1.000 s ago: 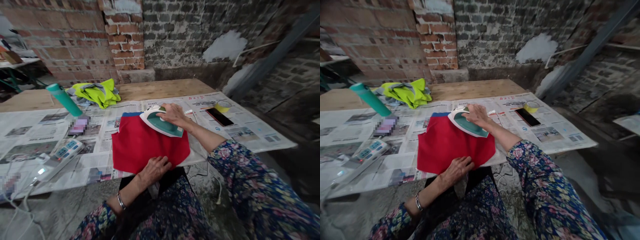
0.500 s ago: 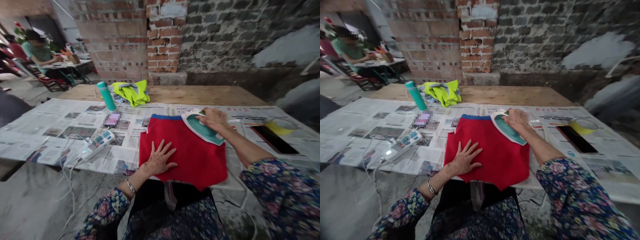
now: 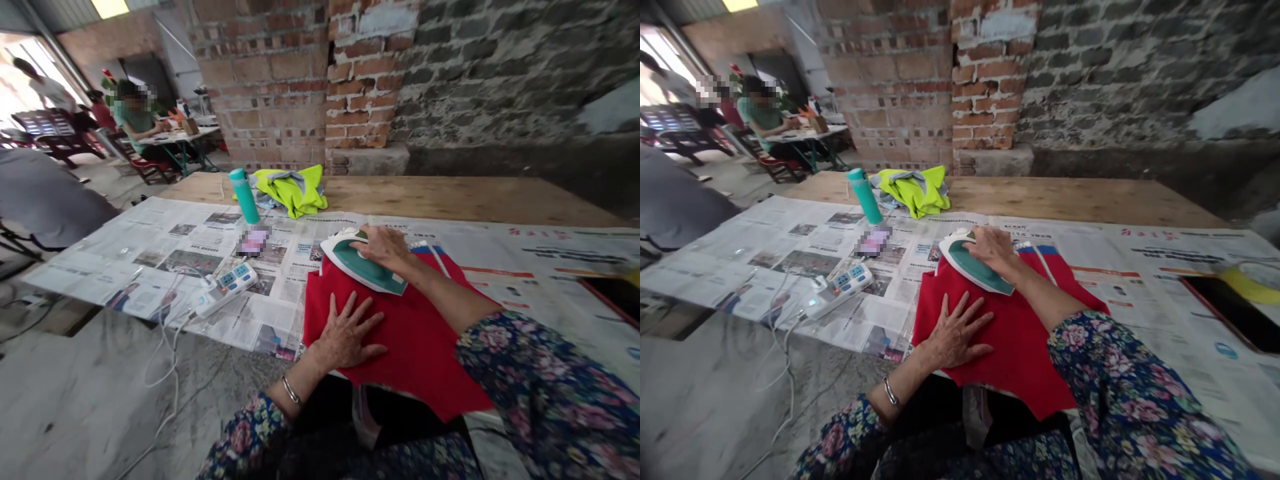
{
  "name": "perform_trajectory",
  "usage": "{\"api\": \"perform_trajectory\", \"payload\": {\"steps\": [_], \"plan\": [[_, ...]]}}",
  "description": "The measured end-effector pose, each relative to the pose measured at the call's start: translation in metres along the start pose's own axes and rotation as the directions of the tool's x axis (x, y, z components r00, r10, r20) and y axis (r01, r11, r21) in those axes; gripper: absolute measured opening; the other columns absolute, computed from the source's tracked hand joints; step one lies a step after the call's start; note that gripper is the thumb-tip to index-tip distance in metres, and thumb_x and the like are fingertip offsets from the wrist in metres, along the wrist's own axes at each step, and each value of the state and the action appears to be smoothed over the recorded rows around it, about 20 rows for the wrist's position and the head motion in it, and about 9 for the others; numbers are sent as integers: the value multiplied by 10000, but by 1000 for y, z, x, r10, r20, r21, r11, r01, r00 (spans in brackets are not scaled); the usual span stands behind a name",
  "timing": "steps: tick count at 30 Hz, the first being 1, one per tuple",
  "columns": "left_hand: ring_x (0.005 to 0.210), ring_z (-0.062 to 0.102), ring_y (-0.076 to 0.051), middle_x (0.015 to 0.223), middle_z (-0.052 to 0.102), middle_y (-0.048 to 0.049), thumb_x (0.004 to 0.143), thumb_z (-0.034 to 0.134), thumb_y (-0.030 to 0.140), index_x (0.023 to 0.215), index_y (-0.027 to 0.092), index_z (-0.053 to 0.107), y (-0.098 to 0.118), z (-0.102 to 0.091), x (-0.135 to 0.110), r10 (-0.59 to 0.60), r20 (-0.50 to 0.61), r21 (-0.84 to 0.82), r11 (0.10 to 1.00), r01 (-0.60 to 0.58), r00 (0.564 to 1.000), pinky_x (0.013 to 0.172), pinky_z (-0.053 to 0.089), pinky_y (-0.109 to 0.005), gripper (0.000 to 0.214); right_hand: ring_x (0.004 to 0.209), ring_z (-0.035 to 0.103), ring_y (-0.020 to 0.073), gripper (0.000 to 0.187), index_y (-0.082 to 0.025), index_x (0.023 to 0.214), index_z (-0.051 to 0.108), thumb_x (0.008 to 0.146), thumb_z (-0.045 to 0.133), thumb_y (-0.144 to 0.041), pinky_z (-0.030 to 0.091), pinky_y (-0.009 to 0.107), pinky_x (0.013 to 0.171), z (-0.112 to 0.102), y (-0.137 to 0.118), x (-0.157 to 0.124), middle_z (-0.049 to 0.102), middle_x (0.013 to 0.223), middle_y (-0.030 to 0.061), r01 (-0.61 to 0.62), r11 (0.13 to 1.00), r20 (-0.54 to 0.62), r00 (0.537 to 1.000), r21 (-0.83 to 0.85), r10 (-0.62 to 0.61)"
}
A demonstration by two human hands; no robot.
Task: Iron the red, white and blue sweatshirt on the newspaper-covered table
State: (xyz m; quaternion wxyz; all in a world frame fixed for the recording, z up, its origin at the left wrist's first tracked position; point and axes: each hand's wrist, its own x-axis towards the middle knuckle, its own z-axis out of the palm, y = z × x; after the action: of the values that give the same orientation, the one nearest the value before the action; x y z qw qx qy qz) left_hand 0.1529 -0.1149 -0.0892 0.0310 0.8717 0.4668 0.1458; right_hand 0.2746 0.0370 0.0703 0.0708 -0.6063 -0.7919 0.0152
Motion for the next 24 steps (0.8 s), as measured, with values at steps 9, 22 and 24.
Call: {"api": "perform_trajectory", "payload": {"steps": [9,22,24], "plan": [[1669,226,-394,1760,387,-38,1012,447,801,1669,377,404,3,-2,-4,-5,4,-27,1000,5,1000,1278,227,-799,783,1145,734,459,330,-212,1115,821,992,619,-442,561,554,892,-3,99,24,793,1095,229,-242,969,-46,970,-41,241],[1665,244,-392,1770,335,-174,1005,553,733,1718,245,292,-13,5,5,-38,-28,-7,999,37,999,1301,200,-750,903,1283,671,390,470,-177,1410,729,1029,655,-442,505,517,1055,-62,101,-73,765,1303,209,-345,936,-87,937,-65,339],[1667,238,-390,1771,301,-227,985,565,754,1734,184,205,-18,5,6,-57,-58,-29,998,56,997,1312,211,-714,1007,1253,685,377,437,-224,1360,759,1008,669,-466,522,486,1030,-57,91,-89,784,1278,166,-298,954,-74,953,-39,294]]}}
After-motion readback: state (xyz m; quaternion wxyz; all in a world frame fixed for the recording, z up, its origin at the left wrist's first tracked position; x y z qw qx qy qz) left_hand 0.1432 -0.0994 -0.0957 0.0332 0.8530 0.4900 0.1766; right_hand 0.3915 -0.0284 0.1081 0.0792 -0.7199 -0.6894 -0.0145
